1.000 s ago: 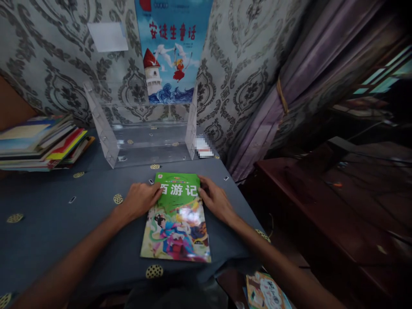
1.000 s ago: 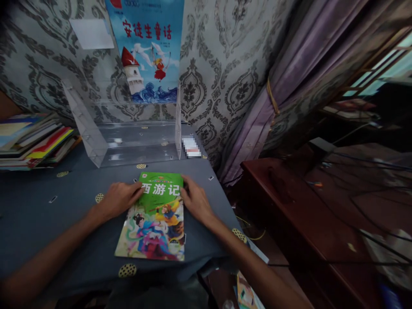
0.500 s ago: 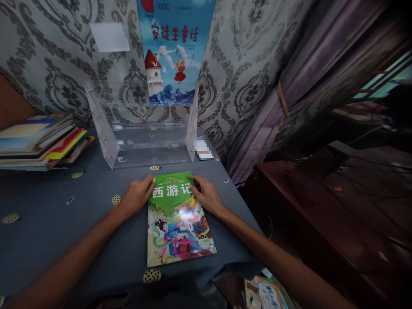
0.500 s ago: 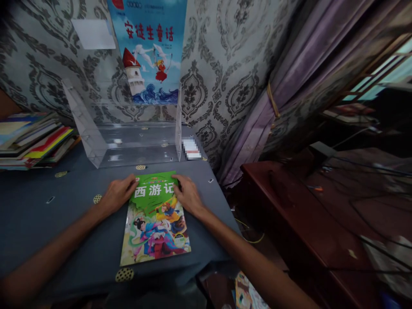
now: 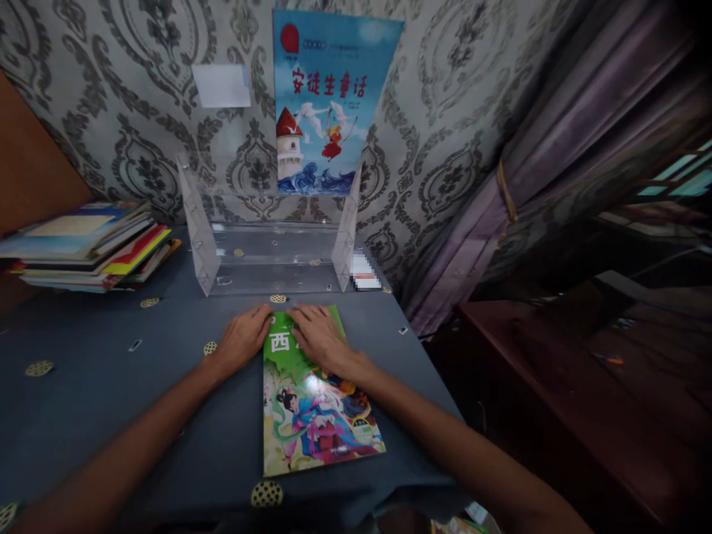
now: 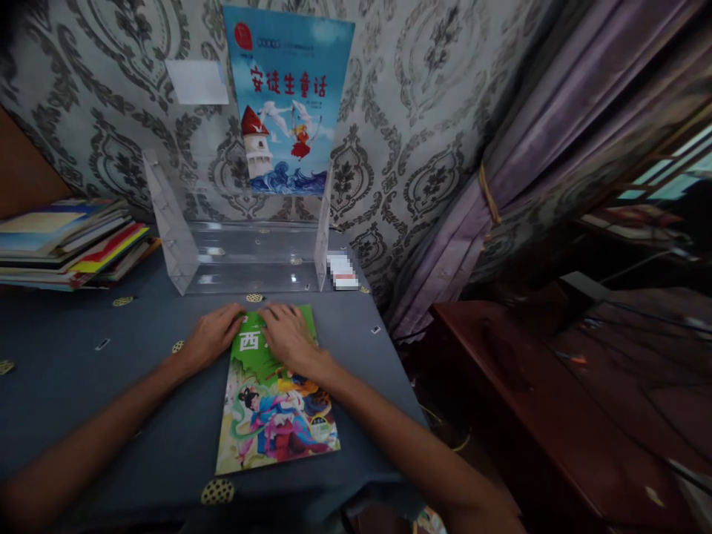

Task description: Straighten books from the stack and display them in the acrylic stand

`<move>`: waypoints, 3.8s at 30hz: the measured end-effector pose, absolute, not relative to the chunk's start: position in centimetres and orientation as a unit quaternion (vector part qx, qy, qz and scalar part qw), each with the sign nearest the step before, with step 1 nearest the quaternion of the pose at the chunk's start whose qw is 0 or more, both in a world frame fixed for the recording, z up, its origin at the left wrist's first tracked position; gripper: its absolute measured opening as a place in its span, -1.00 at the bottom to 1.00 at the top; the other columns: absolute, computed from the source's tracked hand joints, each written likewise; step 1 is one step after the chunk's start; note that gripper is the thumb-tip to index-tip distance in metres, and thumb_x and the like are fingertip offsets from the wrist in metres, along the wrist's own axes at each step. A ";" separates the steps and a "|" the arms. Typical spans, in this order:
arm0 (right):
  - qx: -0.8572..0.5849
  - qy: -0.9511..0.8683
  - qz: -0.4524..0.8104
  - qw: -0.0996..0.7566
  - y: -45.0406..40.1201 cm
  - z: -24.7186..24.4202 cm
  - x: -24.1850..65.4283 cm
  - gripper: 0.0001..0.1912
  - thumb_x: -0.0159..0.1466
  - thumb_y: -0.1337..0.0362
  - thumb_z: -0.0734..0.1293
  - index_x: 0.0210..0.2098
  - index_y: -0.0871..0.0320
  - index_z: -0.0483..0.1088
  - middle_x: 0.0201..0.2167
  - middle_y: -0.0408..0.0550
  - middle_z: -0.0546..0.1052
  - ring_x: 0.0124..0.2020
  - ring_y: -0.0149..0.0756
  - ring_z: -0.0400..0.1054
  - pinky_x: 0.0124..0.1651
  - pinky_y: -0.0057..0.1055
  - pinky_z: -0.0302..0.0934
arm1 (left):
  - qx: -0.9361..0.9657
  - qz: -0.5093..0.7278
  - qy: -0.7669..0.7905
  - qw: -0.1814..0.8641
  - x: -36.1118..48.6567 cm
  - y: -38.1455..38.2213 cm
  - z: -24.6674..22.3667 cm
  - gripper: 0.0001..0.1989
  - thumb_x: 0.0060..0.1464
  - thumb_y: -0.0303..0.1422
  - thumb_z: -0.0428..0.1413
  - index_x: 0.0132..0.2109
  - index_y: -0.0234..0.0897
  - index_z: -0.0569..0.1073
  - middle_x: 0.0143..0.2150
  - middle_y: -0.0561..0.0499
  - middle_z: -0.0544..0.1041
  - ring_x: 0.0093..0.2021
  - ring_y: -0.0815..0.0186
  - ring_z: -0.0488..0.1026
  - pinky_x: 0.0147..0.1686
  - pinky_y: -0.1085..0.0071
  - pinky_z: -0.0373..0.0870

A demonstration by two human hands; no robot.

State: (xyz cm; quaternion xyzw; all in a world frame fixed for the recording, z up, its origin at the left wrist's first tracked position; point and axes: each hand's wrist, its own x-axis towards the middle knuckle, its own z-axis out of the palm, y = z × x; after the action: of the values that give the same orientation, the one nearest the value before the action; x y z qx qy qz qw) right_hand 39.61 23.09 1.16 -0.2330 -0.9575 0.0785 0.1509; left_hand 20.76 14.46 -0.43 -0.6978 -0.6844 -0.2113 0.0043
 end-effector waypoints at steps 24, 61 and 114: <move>-0.352 -0.910 0.108 0.190 25.7 -0.7 42.7 -0.69 0.38 0.28 0.22 0.07 0.20 0.41 -0.04 0.11 0.48 -0.01 -0.07 0.31 0.03 -0.19 0.21 | -0.742 -0.213 -0.635 0.031 22.8 16.1 -0.2 -0.69 0.24 -0.55 -0.10 0.04 -0.25 0.40 -0.01 -0.12 0.51 0.03 0.13 0.40 0.02 0.16 0.38; -0.367 -0.890 0.169 0.214 26.3 -1.3 42.8 -0.61 0.37 0.27 0.17 0.10 0.24 0.44 -0.06 0.12 0.46 -0.02 -0.08 0.28 0.09 -0.20 0.15 | -0.885 -0.090 -0.446 -0.098 29.9 9.4 1.0 -0.37 0.33 0.01 -0.11 0.40 -0.17 0.08 0.45 -0.18 0.14 0.48 0.10 -0.05 0.41 -0.05 -0.13; -0.374 -0.686 0.541 0.312 27.0 -1.3 47.5 -0.64 0.37 0.10 0.24 -0.27 0.26 0.53 -0.46 -0.01 0.60 -0.52 -0.40 0.47 -0.49 -0.53 0.35 | -0.855 0.052 -0.500 -0.126 25.0 9.1 8.1 -0.54 0.31 -0.21 -0.01 0.31 -0.04 0.28 0.38 -0.03 0.29 0.32 0.08 0.29 0.25 0.11 0.30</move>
State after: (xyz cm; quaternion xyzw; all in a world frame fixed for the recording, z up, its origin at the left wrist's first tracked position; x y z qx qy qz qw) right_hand 47.47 27.01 -1.27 -0.3737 -0.6857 0.5413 0.3119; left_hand 25.02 9.05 8.07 -0.8554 -0.4996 0.0519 -0.1261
